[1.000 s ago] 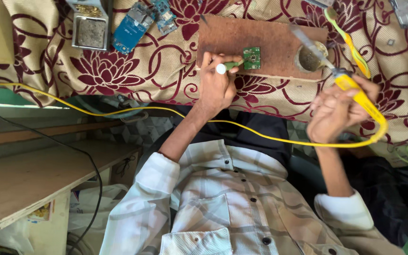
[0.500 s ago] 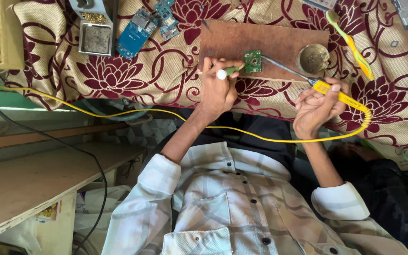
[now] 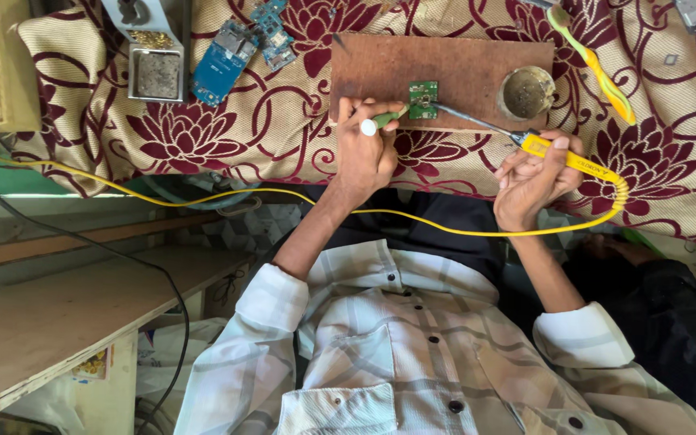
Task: The person uses a soldering iron and solder wire to solder components on a small green circuit board. They repeatedly apply heat and solder to specific points on the board while holding it steady with their other hand.
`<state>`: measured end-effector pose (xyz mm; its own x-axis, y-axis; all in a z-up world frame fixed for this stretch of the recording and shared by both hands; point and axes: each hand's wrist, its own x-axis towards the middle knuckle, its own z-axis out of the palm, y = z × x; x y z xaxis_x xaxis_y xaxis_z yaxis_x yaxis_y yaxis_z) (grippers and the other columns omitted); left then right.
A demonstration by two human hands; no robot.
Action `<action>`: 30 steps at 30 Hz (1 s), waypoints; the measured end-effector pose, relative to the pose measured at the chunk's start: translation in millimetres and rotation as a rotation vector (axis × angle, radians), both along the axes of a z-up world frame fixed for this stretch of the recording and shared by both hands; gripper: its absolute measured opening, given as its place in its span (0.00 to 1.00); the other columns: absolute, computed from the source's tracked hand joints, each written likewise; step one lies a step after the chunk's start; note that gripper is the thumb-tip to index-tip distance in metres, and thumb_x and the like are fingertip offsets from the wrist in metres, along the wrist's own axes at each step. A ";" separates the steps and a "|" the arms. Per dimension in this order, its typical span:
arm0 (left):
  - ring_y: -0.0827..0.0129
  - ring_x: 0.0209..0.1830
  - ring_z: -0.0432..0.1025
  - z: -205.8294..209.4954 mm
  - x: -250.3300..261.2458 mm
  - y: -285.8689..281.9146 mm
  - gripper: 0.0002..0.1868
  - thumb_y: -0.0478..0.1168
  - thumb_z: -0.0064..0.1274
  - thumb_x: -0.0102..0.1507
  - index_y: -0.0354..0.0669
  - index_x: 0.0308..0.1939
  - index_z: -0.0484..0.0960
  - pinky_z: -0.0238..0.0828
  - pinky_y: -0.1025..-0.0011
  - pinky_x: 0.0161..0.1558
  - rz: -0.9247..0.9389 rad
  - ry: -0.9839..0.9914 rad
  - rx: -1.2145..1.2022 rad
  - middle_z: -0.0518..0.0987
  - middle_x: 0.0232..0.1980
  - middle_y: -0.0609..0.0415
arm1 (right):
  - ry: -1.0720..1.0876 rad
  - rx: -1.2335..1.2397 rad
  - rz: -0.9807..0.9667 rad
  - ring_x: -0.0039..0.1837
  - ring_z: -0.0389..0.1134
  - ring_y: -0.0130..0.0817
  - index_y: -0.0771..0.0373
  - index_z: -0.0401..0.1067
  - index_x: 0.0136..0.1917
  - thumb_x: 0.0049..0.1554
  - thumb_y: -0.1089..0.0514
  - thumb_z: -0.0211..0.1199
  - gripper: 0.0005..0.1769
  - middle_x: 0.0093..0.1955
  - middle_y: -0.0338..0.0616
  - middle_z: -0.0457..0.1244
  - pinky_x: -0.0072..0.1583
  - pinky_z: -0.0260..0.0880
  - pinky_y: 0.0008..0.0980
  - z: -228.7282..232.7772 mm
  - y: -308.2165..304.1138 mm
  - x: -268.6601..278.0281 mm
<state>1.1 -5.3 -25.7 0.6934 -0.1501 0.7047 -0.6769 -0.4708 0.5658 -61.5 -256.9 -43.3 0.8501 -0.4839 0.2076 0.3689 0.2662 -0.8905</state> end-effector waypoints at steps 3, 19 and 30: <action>0.57 0.44 0.67 -2.5 0.5 -1.4 0.09 0.23 0.50 0.61 0.32 0.45 0.76 0.62 0.60 0.54 -0.009 -0.011 -0.030 0.80 0.55 0.55 | 0.016 -0.062 -0.025 0.25 0.57 0.31 0.62 0.61 0.56 0.75 0.45 0.50 0.17 0.28 0.47 0.56 0.26 0.50 0.24 -0.4 0.8 -1.3; 0.57 0.43 0.67 -1.6 0.2 -0.7 0.10 0.24 0.50 0.58 0.35 0.42 0.80 0.62 0.62 0.52 0.012 0.013 0.025 0.80 0.53 0.55 | -0.028 -0.055 0.047 0.28 0.61 0.36 0.62 0.58 0.58 0.77 0.47 0.49 0.15 0.31 0.50 0.57 0.29 0.56 0.27 2.0 1.5 -2.4; 0.58 0.45 0.68 -0.2 -0.6 0.1 0.13 0.24 0.51 0.58 0.34 0.45 0.80 0.61 0.62 0.53 -0.013 0.012 0.026 0.80 0.53 0.54 | -0.055 -0.112 0.036 0.26 0.59 0.34 0.64 0.57 0.57 0.77 0.49 0.50 0.15 0.31 0.51 0.56 0.29 0.57 0.27 -1.1 2.7 -2.8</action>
<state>0.5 -5.2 -25.8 0.6997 -0.1773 0.6921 -0.6764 -0.4764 0.5618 -64.3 -254.2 -44.4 0.8523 -0.4248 0.3051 0.4098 0.1800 -0.8942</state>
